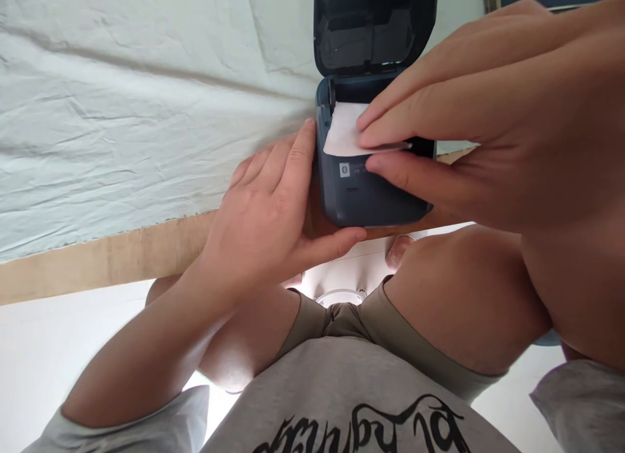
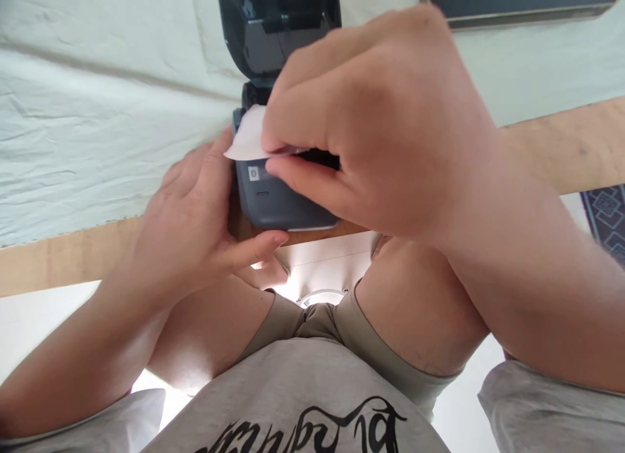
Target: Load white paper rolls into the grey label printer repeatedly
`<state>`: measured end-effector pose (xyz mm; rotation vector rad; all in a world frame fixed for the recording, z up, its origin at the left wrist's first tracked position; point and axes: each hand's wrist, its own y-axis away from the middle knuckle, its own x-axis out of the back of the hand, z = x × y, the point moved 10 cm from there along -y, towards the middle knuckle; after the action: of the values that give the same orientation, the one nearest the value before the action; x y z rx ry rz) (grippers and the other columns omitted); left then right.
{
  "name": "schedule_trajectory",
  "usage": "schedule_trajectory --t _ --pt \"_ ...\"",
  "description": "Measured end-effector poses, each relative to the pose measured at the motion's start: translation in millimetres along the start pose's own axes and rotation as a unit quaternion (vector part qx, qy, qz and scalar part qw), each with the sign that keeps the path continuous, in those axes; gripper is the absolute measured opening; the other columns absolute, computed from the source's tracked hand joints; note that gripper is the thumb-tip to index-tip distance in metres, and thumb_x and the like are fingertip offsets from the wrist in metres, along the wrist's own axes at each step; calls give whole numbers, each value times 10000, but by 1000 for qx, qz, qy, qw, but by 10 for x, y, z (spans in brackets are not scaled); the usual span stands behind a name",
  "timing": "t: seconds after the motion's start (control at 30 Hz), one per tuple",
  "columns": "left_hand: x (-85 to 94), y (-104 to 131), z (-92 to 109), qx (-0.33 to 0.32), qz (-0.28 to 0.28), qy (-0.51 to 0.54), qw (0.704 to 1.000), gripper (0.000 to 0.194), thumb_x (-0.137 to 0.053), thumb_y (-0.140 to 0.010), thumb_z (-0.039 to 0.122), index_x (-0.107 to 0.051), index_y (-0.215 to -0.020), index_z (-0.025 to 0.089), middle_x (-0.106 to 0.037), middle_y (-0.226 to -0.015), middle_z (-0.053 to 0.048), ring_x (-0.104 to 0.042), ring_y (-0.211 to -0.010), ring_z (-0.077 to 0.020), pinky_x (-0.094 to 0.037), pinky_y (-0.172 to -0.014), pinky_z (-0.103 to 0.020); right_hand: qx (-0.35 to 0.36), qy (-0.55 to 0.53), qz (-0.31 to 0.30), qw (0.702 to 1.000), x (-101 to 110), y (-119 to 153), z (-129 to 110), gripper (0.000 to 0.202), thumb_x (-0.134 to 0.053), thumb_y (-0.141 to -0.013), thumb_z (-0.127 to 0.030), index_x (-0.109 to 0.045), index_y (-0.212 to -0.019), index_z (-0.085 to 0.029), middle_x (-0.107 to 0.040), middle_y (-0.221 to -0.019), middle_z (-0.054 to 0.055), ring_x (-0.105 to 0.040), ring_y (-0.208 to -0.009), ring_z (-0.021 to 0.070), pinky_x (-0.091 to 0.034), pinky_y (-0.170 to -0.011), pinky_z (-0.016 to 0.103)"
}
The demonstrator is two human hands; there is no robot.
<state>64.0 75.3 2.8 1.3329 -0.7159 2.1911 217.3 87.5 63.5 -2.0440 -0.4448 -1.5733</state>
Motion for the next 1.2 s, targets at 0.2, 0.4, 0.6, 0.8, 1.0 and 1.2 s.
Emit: schedule_trajectory --t 0.2,0.4,0.6,0.8,1.0,1.2 --pt "2 2 22 -6 1 3 1000 1041 -497 -1083 889 -180 -1895 320 -602 -1754 -118 -601 -1610 -455 -500 -1314 -625 19 26 29 999 61 64 16 560 -384 -1158 -596 -802 -1044 -242 -752 -1145 -67 -703 -1150 97 -554 -1012 350" --pt "49 -32 100 -20 15 29 999 961 -501 -1118 812 -96 -1888 403 -606 -1750 -68 -662 -1550 -425 -569 -1228 -598 27 -18 8 999 28 9 -12 672 -289 -1166 -664 -804 -1014 -260 -746 -1128 -93 -689 -1125 46 -543 -1035 316" --pt "19 -48 117 -30 -2 13 999 757 -488 -1135 772 -328 -1807 463 -660 -1643 -72 -692 -1476 -412 -569 -1208 -643 18 -31 15 999 17 -23 2 631 -317 -1163 -599 -800 -970 -241 -756 -1121 -102 -714 -1143 52 -559 -1050 293" --pt "36 -25 132 -43 27 7 999 741 -518 -1127 766 -402 -1776 426 -684 -1598 -83 -709 -1423 -418 -588 -1173 -619 -26 -17 15 999 68 -17 70 624 -261 -1143 -572 -817 -1191 -292 -754 -1127 -50 -704 -1158 97 -541 -1108 343" --pt "59 -36 142 -28 25 11 999 690 -532 -1112 733 -505 -1712 393 -689 -1600 -101 -708 -1423 -436 -589 -1179 -638 -17 -31 12 999 62 -81 55 632 -259 -1104 -584 -819 -1151 -295 -743 -1064 -29 -695 -1110 92 -517 -1080 345" --pt "59 -24 142 -36 19 -1 999 648 -541 -1121 733 -558 -1662 377 -687 -1598 -117 -707 -1441 -416 -612 -1172 -614 -97 -81 120 985 292 -54 257 1016 33 -986 -662 -815 -1325 -217 -755 -1214 -16 -713 -1273 164 -503 -1238 394"
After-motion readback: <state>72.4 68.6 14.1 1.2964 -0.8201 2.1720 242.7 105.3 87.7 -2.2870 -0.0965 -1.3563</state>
